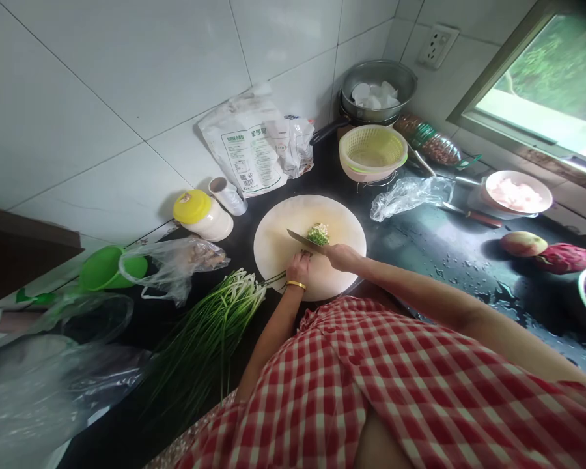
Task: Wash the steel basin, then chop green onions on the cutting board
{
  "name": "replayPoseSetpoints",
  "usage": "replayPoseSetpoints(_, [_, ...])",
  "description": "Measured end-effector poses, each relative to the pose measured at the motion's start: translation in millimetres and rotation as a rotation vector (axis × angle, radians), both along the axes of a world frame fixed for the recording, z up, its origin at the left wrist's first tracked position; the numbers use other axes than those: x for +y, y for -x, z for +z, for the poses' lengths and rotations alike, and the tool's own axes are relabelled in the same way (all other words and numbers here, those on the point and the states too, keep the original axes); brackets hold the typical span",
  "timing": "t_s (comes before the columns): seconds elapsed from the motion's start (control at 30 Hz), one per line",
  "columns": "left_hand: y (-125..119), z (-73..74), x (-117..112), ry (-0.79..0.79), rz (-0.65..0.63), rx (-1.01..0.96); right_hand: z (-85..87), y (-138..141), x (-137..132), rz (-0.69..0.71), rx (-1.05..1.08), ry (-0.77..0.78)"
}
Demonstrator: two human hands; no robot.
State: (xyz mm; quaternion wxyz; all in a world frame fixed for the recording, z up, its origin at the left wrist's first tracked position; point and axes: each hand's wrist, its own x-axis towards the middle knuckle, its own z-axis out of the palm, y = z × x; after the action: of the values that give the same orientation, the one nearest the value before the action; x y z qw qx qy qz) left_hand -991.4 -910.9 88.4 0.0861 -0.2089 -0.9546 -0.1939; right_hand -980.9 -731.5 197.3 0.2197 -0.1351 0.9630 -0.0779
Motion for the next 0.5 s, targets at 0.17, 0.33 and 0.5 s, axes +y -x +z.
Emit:
replayPoseSetpoints(0.17, [-2, -0.2, 10, -0.022, 0.094, -0.003, 7.4, -18, 0, 0.035, 0.035, -0.014])
replayPoseSetpoints(0.33, [-4, 2.0, 10, -0.026, 0.121, 0.005, 14.9, -26, -5, 0.070, 0.011, -0.006])
replayPoseSetpoints(0.5, [-3, 2.3, 10, -0.011, 0.124, 0.030, 16.1, -22, -13, 0.062, -0.029, -0.004])
